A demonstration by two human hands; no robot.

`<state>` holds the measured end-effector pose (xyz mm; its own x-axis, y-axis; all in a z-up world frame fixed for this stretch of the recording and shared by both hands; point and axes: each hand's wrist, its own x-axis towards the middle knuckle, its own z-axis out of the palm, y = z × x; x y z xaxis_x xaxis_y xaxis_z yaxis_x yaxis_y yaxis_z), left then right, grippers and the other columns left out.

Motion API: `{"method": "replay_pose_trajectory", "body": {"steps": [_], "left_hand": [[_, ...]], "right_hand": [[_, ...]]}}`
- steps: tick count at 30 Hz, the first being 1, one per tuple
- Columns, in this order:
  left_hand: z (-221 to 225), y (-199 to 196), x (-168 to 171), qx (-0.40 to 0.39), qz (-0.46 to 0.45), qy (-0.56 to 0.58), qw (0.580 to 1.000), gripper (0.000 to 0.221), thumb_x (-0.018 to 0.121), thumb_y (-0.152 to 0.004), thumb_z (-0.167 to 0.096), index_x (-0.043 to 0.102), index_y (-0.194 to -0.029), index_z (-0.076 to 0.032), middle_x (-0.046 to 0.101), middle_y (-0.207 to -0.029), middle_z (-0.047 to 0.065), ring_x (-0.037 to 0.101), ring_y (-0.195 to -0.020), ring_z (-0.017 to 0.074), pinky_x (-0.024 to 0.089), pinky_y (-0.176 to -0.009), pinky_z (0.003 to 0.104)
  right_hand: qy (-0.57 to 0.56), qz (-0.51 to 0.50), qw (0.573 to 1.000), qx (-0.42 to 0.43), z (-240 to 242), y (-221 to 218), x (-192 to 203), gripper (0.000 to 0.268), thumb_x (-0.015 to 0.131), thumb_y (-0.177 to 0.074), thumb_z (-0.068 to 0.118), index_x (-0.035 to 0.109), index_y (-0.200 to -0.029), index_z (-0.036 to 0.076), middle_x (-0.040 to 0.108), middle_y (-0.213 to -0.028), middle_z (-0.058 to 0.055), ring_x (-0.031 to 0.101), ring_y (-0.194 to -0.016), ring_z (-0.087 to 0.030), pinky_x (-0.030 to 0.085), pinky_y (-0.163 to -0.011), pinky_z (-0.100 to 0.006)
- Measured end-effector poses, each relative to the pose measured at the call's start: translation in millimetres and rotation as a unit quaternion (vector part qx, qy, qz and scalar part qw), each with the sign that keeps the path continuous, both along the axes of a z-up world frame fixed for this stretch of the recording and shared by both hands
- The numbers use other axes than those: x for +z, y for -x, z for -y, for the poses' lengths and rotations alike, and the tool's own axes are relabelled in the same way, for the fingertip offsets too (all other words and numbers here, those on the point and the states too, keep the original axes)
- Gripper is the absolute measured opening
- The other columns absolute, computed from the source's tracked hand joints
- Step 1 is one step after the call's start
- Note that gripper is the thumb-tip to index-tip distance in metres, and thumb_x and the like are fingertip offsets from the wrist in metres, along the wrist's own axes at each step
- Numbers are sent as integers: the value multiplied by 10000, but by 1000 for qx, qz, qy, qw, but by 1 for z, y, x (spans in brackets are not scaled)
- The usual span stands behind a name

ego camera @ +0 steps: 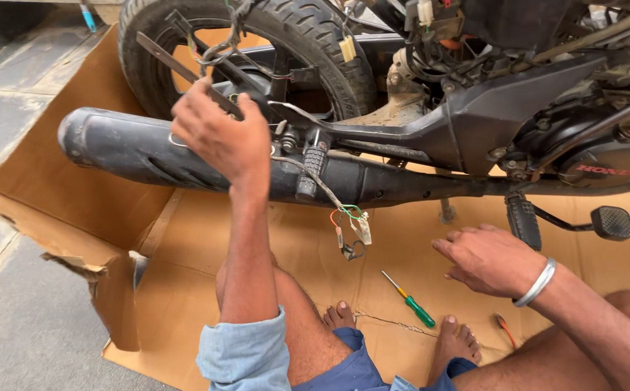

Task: The person sits on cardboard on the ground beside a motorcycle and works on its wiring harness. They handle wire connectors and a small electrical component, join wires by hand, use a screwdriver on the connectors, and route the harness along the bike before working near the engine area.

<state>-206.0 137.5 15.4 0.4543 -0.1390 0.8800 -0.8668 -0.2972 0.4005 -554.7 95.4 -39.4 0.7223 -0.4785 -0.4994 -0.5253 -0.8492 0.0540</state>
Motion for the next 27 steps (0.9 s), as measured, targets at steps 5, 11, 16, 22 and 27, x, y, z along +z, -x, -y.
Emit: {"method": "replay_pose_trajectory", "body": {"steps": [5, 11, 16, 22, 27], "left_hand": [[31, 3, -16, -127, 2, -14, 992, 260, 815, -879, -120, 680, -1095, -68, 677, -1066, 134, 609, -1045, 323, 460, -966, 444], [109, 32, -14, -384, -164, -24, 909, 446, 834, -918, -276, 649, -1185, 30, 745, -1013, 143, 727, -882, 203, 591, -780, 361], [141, 29, -35, -539, -372, 29, 755, 338, 727, -964, -187, 693, -1209, 44, 801, -967, 150, 693, -737, 120, 602, -663, 286], [108, 17, -18, -658, -478, 28, 581, 331, 614, -1050, -222, 679, -1262, 23, 793, -1077, 148, 726, -804, 108, 650, -728, 274], [95, 9, -11, -694, -494, 51, 522, 339, 578, -1072, -219, 662, -1290, 27, 783, -1092, 191, 745, -833, 153, 658, -748, 301]], "right_hand": [[20, 114, 993, 3, 12, 1, 0, 523, 735, -815, 314, 621, -1297, 145, 696, -1082, -98, 673, -966, -345, 521, -846, -479], [131, 277, 952, 15, 30, -11, 16, 401, 707, -817, 350, 706, -1141, 113, 712, -876, -112, 699, -809, -347, 557, -672, -487], [158, 309, 938, -15, 39, -22, 23, 295, 691, -876, 330, 730, -1052, 97, 721, -845, -93, 706, -802, -329, 557, -645, -472], [150, 282, 947, -33, 42, -29, 25, 296, 691, -870, 342, 733, -1046, 108, 737, -879, -83, 715, -819, -330, 567, -661, -475], [139, 298, 944, -26, 46, -31, 20, 307, 692, -868, 339, 732, -1057, 101, 742, -897, -90, 715, -830, -335, 569, -662, -474]]}}
